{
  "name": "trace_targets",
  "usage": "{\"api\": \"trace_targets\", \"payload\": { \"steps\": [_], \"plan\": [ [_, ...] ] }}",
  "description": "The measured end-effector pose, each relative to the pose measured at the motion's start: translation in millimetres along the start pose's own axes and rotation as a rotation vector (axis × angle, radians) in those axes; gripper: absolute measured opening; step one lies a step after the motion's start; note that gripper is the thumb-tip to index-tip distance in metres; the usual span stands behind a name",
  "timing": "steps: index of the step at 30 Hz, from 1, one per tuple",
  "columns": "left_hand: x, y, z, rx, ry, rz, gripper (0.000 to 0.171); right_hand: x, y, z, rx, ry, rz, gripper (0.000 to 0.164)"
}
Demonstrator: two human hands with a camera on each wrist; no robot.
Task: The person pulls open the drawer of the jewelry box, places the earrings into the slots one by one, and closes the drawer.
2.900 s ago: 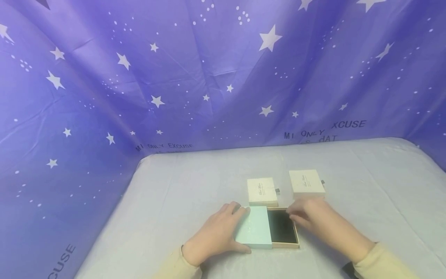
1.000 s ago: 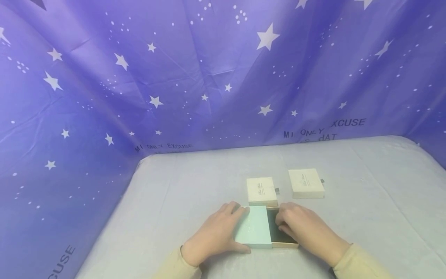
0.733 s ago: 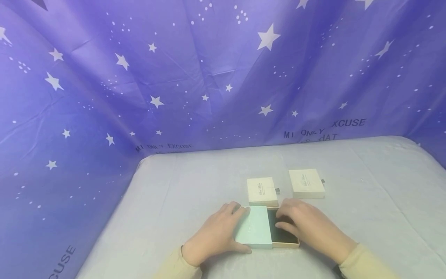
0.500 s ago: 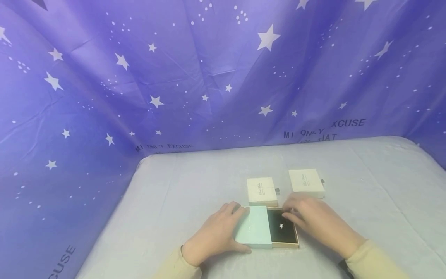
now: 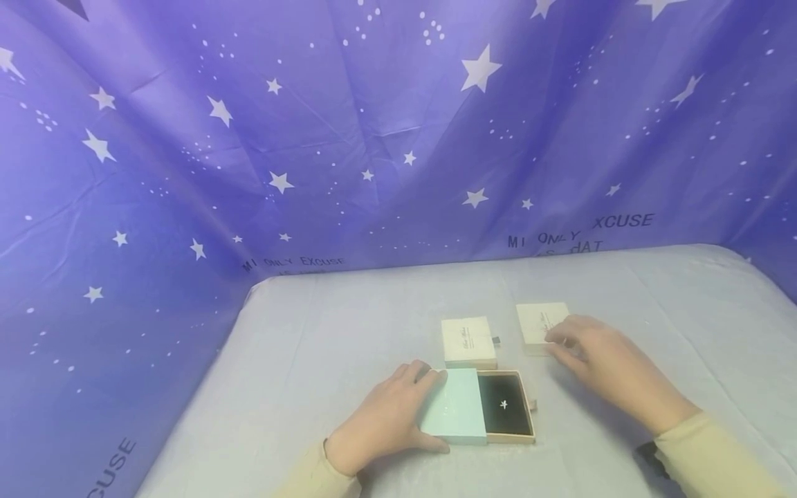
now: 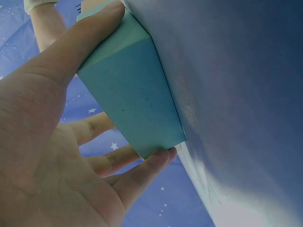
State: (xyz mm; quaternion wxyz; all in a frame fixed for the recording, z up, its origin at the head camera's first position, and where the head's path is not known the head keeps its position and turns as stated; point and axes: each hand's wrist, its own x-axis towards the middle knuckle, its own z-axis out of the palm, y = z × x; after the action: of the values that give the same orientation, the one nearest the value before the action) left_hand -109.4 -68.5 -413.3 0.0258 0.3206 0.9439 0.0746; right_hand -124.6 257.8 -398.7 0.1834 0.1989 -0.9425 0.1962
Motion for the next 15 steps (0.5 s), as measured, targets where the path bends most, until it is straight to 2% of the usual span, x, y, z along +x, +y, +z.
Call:
{"api": "trace_targets", "payload": {
  "steps": [5, 11, 15],
  "plan": [
    [-0.8, 0.2, -0.7, 0.002, 0.007, 0.008, 0.093, -0.8, 20.2, -5.6, -0.014, 0.000, 0.067, 0.017],
    [-1.3, 0.5, -1.2, 0.007, 0.009, 0.011, 0.094, -3.0, 50.5, -12.0, 0.005, -0.042, 0.161, 0.022],
    [-1.0, 0.2, -0.9, 0.008, 0.009, 0.010, 0.094, -4.9, 75.1, -16.1, -0.002, -0.049, 0.185, 0.025]
  ]
}}
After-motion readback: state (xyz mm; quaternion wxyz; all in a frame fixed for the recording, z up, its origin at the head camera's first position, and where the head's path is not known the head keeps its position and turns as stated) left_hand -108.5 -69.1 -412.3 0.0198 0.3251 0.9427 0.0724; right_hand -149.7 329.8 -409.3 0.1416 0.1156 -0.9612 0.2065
